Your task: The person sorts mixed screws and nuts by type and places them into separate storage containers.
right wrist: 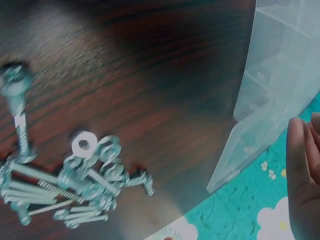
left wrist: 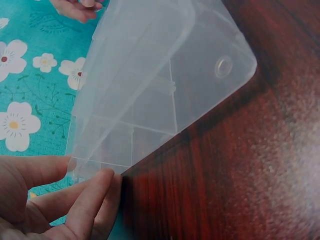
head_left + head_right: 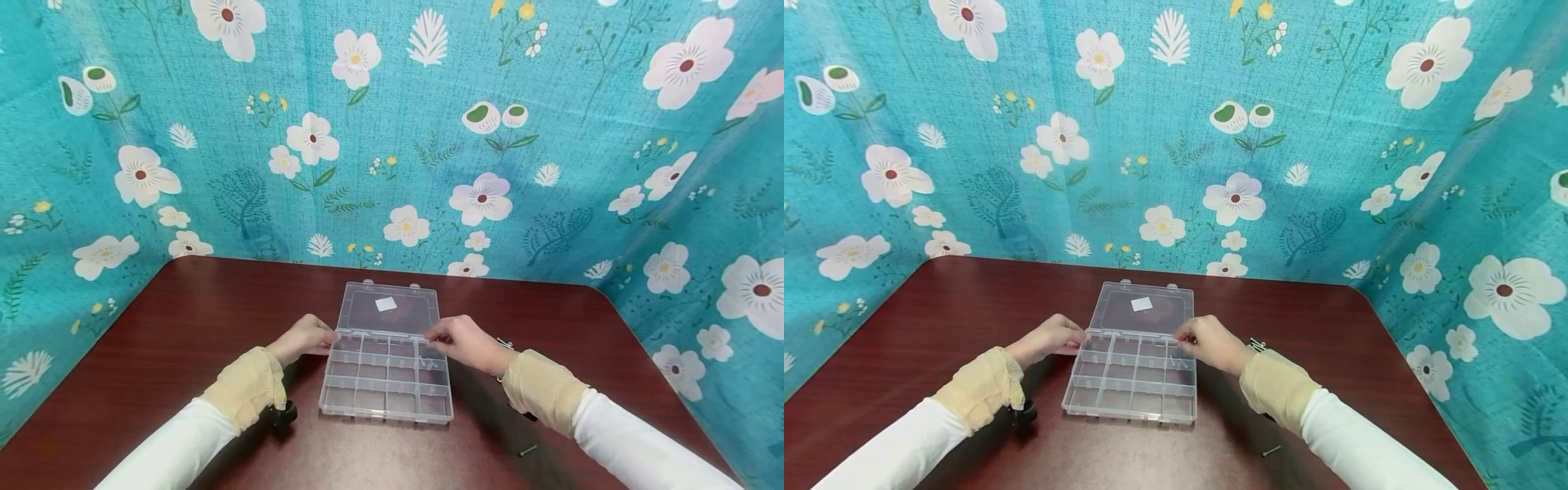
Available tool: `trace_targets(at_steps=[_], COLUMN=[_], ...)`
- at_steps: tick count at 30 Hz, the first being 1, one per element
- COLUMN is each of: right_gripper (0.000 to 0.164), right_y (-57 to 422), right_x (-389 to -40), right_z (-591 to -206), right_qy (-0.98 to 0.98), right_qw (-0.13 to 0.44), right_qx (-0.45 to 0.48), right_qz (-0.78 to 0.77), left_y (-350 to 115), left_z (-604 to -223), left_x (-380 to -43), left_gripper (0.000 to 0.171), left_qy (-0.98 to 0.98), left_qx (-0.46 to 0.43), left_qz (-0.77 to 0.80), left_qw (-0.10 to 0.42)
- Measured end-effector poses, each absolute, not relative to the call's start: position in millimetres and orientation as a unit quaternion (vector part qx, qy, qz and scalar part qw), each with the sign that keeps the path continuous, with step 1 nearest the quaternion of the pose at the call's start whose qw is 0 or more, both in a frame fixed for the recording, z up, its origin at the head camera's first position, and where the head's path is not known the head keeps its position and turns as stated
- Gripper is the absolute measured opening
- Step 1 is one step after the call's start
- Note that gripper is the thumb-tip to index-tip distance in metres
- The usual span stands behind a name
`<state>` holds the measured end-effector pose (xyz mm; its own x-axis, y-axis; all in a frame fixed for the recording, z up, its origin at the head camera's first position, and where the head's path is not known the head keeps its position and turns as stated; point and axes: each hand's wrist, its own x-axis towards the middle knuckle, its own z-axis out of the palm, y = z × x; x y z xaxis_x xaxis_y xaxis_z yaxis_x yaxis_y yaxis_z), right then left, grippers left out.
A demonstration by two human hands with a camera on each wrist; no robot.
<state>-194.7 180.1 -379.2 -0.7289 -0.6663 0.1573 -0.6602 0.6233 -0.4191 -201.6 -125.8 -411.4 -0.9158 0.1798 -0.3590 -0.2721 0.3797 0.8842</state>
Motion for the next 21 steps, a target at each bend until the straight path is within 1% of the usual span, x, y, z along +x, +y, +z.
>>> trace_targets(at_steps=[4, 9, 12, 16, 21], right_gripper=[0.01, 0.006, 0.005, 0.008, 0.012], right_y=[193.0, 209.8, 219.4, 229.6, 237.4], right_x=[-195.9, -197.3, -196.6, -194.9, -192.2], right_z=[-372.0, -363.7, -362.7, -364.5, -369.7], right_qy=[0.925, 0.959, 0.965, 0.965, 0.964], right_qw=[0.007, 0.049, 0.071, 0.098, 0.125], right_qx=[-0.31, -0.173, -0.108, -0.06, -0.029], right_qz=[-0.222, -0.221, -0.227, -0.234, -0.232], left_y=[-124.3, -123.7, -123.5, -123.1, -122.4], left_z=[-411.6, -410.1, -409.9, -410.2, -410.6], left_x=[-202.1, -202.3, -202.3, -201.8, -200.9], left_gripper=[0.03, 0.028, 0.029, 0.028, 0.028], left_qy=[0.805, 0.809, 0.807, 0.807, 0.809], left_qx=[-0.031, -0.039, -0.041, -0.045, -0.047], left_qz=[0.555, 0.552, 0.554, 0.554, 0.552], left_qw=[0.205, 0.2, 0.2, 0.199, 0.197])
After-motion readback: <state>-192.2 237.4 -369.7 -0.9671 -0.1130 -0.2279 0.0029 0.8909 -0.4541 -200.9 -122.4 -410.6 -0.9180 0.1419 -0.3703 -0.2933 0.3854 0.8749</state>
